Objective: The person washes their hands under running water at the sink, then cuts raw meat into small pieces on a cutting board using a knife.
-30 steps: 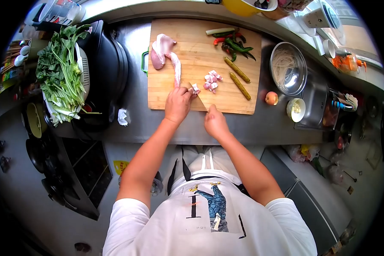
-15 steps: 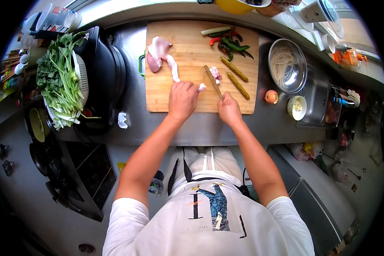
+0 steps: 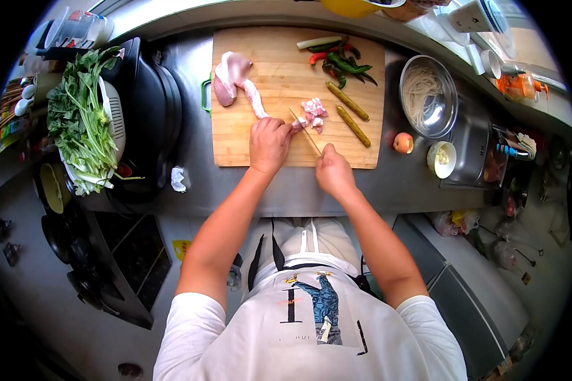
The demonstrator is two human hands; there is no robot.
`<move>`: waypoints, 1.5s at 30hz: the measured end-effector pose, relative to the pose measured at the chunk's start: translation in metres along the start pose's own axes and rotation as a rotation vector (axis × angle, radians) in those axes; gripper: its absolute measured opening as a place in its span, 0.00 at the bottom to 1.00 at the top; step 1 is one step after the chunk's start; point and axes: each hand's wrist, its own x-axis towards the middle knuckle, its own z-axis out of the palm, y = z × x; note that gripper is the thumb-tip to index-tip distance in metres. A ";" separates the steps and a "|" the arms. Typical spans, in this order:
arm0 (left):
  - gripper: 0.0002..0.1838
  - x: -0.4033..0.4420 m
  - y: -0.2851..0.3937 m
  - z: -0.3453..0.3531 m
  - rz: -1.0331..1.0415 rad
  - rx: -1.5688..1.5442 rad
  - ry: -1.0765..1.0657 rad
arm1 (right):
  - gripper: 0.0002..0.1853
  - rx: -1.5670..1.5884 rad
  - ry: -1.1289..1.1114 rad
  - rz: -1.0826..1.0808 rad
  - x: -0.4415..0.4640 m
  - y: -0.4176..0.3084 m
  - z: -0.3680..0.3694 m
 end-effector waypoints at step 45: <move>0.09 -0.003 0.005 -0.011 -0.049 0.001 -0.010 | 0.07 0.055 -0.017 -0.056 0.009 -0.003 -0.018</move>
